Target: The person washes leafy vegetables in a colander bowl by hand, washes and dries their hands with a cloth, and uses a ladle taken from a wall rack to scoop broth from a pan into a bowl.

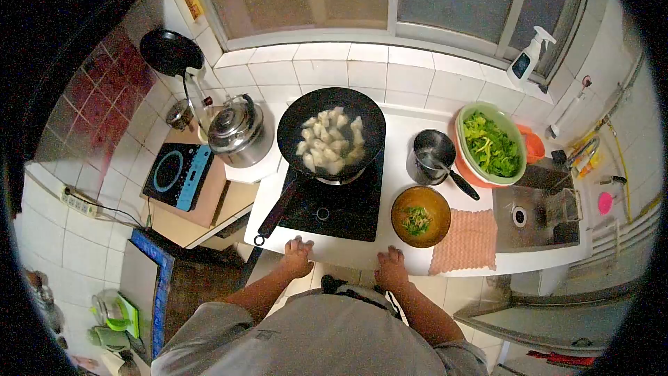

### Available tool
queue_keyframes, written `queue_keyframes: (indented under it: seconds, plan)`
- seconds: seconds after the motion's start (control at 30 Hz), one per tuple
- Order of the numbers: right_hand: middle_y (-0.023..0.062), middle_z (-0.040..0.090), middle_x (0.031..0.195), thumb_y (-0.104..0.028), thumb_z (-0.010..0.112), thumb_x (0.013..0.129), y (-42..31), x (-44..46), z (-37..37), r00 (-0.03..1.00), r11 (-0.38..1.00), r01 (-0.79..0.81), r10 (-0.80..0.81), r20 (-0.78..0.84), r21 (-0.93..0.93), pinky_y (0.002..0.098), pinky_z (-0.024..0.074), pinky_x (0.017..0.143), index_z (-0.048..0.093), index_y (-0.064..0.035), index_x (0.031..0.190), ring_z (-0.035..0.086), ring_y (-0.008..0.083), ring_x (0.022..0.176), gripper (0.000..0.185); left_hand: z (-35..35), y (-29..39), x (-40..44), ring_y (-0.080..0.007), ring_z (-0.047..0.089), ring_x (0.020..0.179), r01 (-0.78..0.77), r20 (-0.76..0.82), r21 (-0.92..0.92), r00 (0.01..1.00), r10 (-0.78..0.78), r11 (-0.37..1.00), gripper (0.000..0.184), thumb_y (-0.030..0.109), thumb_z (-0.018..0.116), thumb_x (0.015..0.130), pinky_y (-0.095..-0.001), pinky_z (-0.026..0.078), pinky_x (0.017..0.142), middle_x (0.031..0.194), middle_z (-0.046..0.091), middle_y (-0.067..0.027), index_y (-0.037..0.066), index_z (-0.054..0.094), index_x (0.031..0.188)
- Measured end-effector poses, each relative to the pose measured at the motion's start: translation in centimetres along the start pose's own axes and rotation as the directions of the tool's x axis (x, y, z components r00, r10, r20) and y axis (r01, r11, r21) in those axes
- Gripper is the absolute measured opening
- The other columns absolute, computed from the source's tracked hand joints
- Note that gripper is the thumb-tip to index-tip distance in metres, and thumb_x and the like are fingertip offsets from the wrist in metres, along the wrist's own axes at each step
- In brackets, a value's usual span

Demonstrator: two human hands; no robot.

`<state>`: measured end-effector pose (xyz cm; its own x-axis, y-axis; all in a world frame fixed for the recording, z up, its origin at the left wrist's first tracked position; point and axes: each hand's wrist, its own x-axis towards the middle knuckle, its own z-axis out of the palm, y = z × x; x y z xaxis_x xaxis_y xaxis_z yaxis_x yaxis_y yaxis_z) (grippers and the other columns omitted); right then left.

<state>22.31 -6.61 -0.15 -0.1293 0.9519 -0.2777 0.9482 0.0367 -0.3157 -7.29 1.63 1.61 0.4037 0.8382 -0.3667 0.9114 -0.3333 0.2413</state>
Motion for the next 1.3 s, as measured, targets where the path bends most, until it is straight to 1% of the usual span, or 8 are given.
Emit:
queue_keyframes:
  seconds: [0.3, 0.5, 0.6, 0.8, 0.9, 1.07, 1.2, 1.3]
  plan:
    - [0.0280, 0.033, 0.133, -0.025, 0.066, 0.073, 0.5, 0.1, 1.3, 0.997, 1.000, 0.012, -0.012, -0.076, 0.003, 0.0521, 0.0273, 0.103, 0.046, -0.0040, 0.125, 0.027, 0.0469, 0.124, 0.060, -0.1, 0.5, -0.3, -0.0389, 0.029, 0.127, 0.007, -0.099, 0.022, 0.995, -0.004, 1.000, 0.063, 0.021, 0.062, 0.071, -0.0499, 0.020, 0.106, 0.126, 0.043, -0.0262, 0.005, 0.044, 0.130]
    - [0.0292, 0.031, 0.133, -0.022, 0.066, 0.073, 0.0, -0.2, 0.3, 0.997, 1.000, 0.026, -0.025, -0.073, 0.010, 0.0529, 0.0274, 0.103, 0.045, -0.0033, 0.126, 0.027, 0.0465, 0.124, 0.060, 3.3, -1.0, 0.9, -0.0379, 0.032, 0.124, -0.017, -0.197, 0.061, 0.980, 0.029, 0.998, 0.062, 0.018, 0.060, 0.070, -0.0494, 0.021, 0.105, 0.124, 0.046, -0.0242, 0.004, 0.045, 0.129]
    - [0.0305, 0.028, 0.136, -0.021, 0.065, 0.075, -0.1, -0.2, 0.0, 0.999, 0.998, 0.003, 0.000, -0.044, 0.069, 0.0514, 0.0234, 0.106, 0.045, -0.0021, 0.127, 0.024, 0.0464, 0.127, 0.059, 3.2, -1.1, 0.9, -0.0368, 0.031, 0.127, -0.016, -0.121, 0.160, 0.992, 0.036, 0.987, 0.071, 0.032, 0.067, 0.072, -0.0494, 0.021, 0.105, 0.127, 0.045, -0.0212, 0.006, 0.041, 0.133]
    - [0.0302, 0.028, 0.136, -0.020, 0.064, 0.075, -0.1, -0.2, -0.2, 0.999, 0.993, -0.016, 0.019, -0.025, 0.114, 0.0512, 0.0232, 0.106, 0.046, -0.0016, 0.126, 0.024, 0.0455, 0.128, 0.058, 2.2, -0.5, 0.7, -0.0373, 0.030, 0.127, 0.019, -0.083, 0.124, 0.996, -0.009, 0.992, 0.070, 0.031, 0.067, 0.073, -0.0479, 0.021, 0.106, 0.129, 0.043, -0.0231, 0.006, 0.041, 0.132]
    - [0.0300, 0.028, 0.136, -0.020, 0.063, 0.075, -0.3, -0.3, -0.5, 1.000, 0.992, -0.018, 0.021, -0.021, 0.123, 0.0510, 0.0234, 0.106, 0.046, -0.0013, 0.126, 0.024, 0.0457, 0.128, 0.058, 1.0, 0.2, 0.2, -0.0391, 0.028, 0.128, 0.041, -0.084, 0.007, 0.996, -0.040, 0.999, 0.059, 0.015, 0.054, 0.073, -0.0476, 0.019, 0.107, 0.129, 0.041, -0.0274, 0.005, 0.043, 0.131]
    - [0.0296, 0.028, 0.137, -0.020, 0.063, 0.075, -0.2, -0.2, -0.4, 0.999, 0.995, -0.024, 0.027, -0.029, 0.101, 0.0508, 0.0242, 0.106, 0.046, -0.0016, 0.126, 0.026, 0.0461, 0.126, 0.057, 3.5, -1.0, 1.0, -0.0403, 0.027, 0.128, 0.027, -0.096, 0.015, 0.995, -0.026, 1.000, 0.059, 0.014, 0.052, 0.075, -0.0473, 0.018, 0.108, 0.132, 0.037, -0.0277, 0.006, 0.043, 0.132]
    - [0.0291, 0.029, 0.136, -0.020, 0.063, 0.075, -0.2, 0.1, -0.6, 1.000, 0.998, -0.012, 0.013, -0.016, 0.066, 0.0508, 0.0245, 0.106, 0.046, -0.0021, 0.126, 0.026, 0.0463, 0.126, 0.057, 1.6, -0.1, 0.6, -0.0420, 0.026, 0.128, 0.049, -0.044, 0.030, 0.998, -0.048, 0.998, 0.059, 0.014, 0.052, 0.075, -0.0474, 0.018, 0.108, 0.135, 0.033, -0.0278, 0.007, 0.042, 0.133]
    - [0.0293, 0.030, 0.136, -0.020, 0.063, 0.075, -0.4, 0.0, -0.9, 1.000, 0.998, -0.012, 0.012, -0.002, 0.058, 0.0504, 0.0239, 0.106, 0.046, -0.0017, 0.125, 0.025, 0.0460, 0.127, 0.056, 3.0, -1.0, 1.2, -0.0424, 0.026, 0.128, 0.021, -0.066, 0.001, 0.998, -0.021, 1.000, 0.059, 0.014, 0.052, 0.075, -0.0476, 0.017, 0.108, 0.136, 0.032, -0.0281, 0.008, 0.042, 0.133]
